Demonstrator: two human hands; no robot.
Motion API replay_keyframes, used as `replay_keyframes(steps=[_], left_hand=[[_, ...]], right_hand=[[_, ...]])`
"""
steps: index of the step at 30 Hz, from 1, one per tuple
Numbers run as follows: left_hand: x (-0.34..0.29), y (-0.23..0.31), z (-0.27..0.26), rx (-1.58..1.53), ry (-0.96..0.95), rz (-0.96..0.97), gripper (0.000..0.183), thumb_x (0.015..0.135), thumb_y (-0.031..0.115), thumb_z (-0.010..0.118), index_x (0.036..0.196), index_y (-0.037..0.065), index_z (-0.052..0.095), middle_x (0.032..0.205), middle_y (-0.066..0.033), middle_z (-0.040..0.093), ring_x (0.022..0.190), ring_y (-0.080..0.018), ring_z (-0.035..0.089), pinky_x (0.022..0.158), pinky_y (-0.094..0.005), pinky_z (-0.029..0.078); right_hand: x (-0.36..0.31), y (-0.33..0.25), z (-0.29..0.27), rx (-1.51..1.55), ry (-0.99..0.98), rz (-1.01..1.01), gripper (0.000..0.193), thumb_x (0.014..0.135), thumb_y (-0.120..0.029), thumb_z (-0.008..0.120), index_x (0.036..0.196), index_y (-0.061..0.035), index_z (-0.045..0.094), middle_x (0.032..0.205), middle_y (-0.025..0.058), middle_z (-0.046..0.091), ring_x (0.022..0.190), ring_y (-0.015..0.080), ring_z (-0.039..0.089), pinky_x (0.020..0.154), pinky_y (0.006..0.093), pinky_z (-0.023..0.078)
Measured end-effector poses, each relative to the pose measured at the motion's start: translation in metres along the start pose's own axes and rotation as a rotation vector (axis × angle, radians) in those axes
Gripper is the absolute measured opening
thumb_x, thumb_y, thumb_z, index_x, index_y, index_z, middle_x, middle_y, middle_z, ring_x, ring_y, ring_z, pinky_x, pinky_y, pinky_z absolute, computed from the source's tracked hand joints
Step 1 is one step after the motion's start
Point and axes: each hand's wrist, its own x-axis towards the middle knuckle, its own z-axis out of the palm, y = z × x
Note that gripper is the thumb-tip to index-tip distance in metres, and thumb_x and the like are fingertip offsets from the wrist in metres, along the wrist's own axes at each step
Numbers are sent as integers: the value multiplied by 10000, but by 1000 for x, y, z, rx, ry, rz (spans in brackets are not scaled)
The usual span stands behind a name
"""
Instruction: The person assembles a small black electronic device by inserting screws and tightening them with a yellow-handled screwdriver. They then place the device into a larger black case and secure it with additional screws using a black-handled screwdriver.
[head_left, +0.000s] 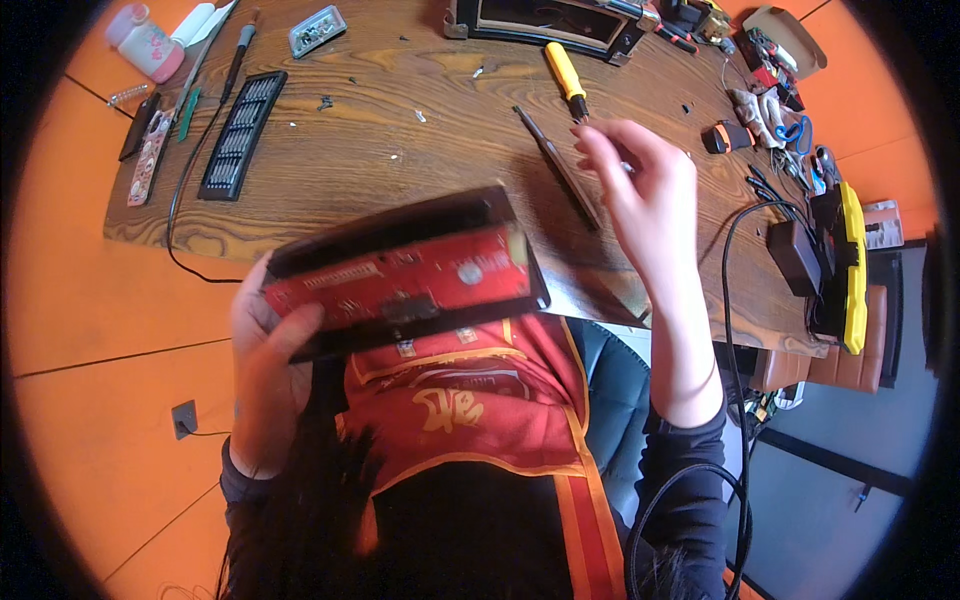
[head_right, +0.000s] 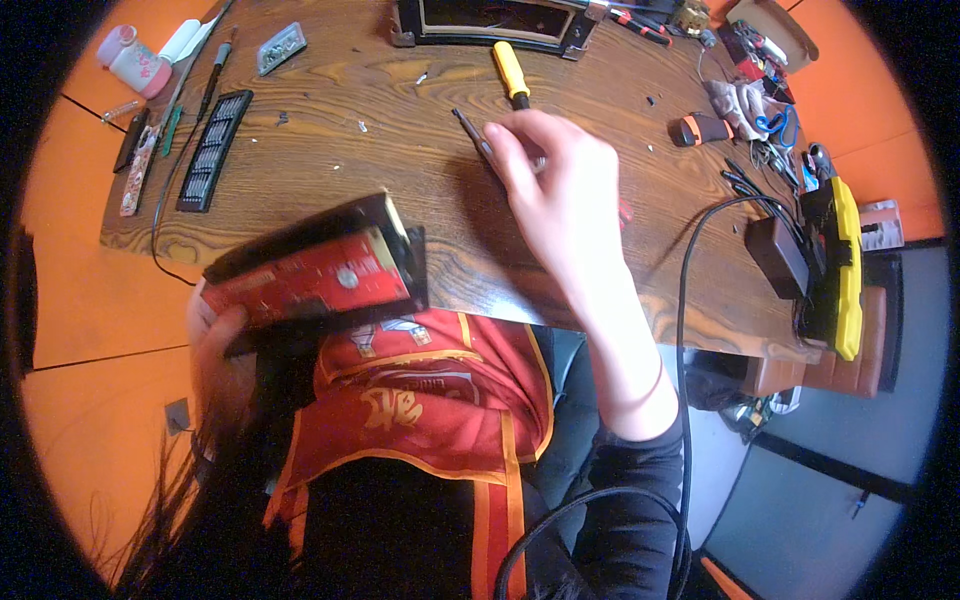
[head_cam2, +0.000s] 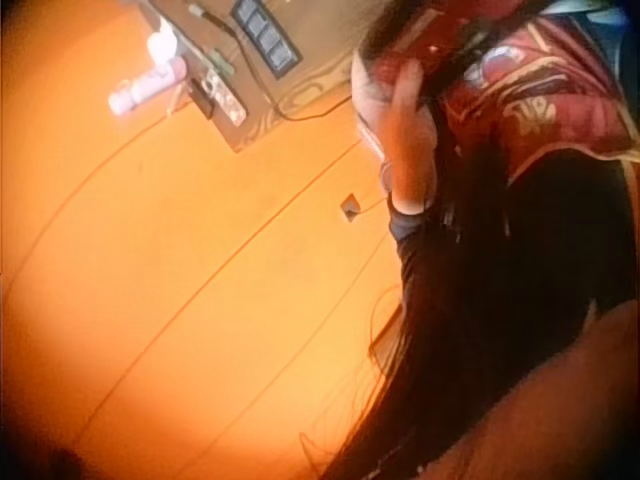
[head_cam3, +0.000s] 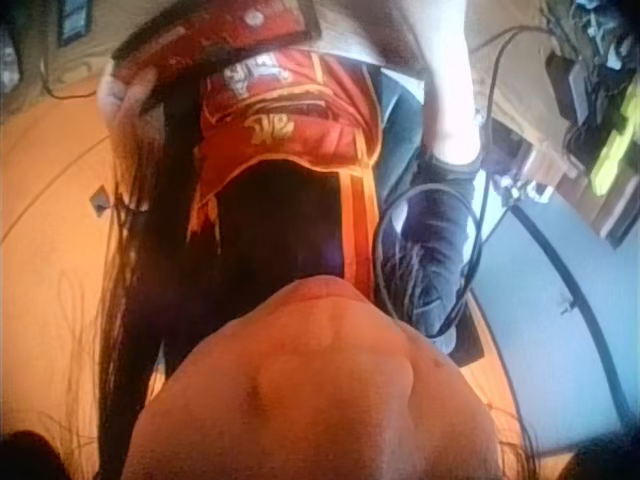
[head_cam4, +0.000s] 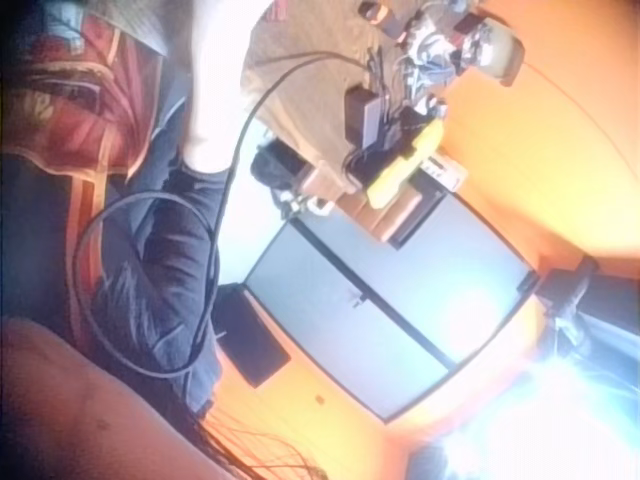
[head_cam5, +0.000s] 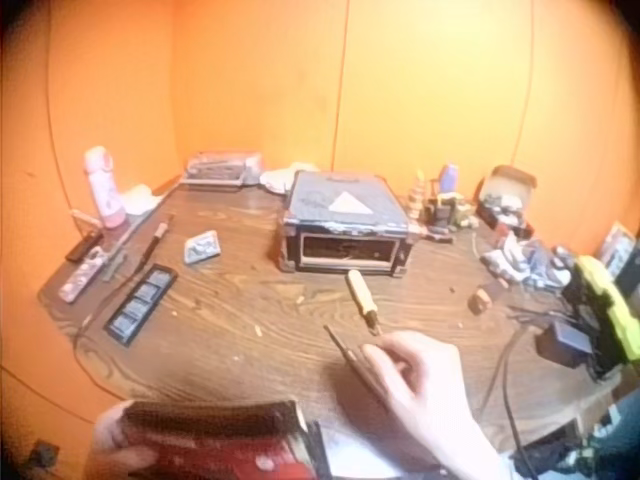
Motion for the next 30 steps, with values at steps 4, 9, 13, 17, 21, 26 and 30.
replay_keyframes(steps=[4,9,13,17,21,26,30], left_hand=[[10,3,0,-79,152,103,347,795,8,525,1126,-50,435,1029,-147,581,956,-216,579,870,-324,446],[23,2,1,-64,342,225,261,832,79,539,1059,-29,469,1001,-135,590,890,-189,592,795,-301,478],[25,-1,5,-119,350,308,231,845,89,529,1032,-39,488,995,-144,589,885,-189,591,797,-303,478],[29,-5,8,-119,326,310,233,851,82,518,1044,-44,491,995,-144,589,901,-197,589,810,-307,480],[31,-10,11,-161,284,309,242,859,71,501,1066,-54,484,1008,-144,589,916,-200,587,820,-314,482],[29,-16,7,-185,268,271,240,866,74,491,1069,-54,488,1020,-142,589,925,-190,585,832,-310,475],[30,-16,7,-178,272,243,236,867,83,493,1064,-46,498,1018,-131,593,921,-181,586,837,-304,467]], right_hand=[[26,10,28,-412,-35,-146,153,753,-139,645,820,-2,640,738,157,627,674,260,624,624,321,486],[38,14,42,-519,-117,-80,161,724,-143,645,750,7,591,726,201,599,694,362,614,631,415,515],[42,24,26,-515,20,-100,189,739,-149,650,868,-13,631,709,177,626,675,293,633,646,347,502],[74,42,16,-562,24,47,281,697,-240,701,857,-13,660,705,164,637,666,257,637,641,328,497],[89,56,23,-419,-109,143,213,699,-204,677,786,-10,668,750,198,630,727,310,633,691,367,502],[92,61,26,-447,-145,105,216,699,-223,678,755,-14,675,734,190,634,715,305,634,693,364,501],[89,50,30,-642,-41,61,244,702,-245,694,826,-35,674,722,132,649,681,232,637,654,308,494]])
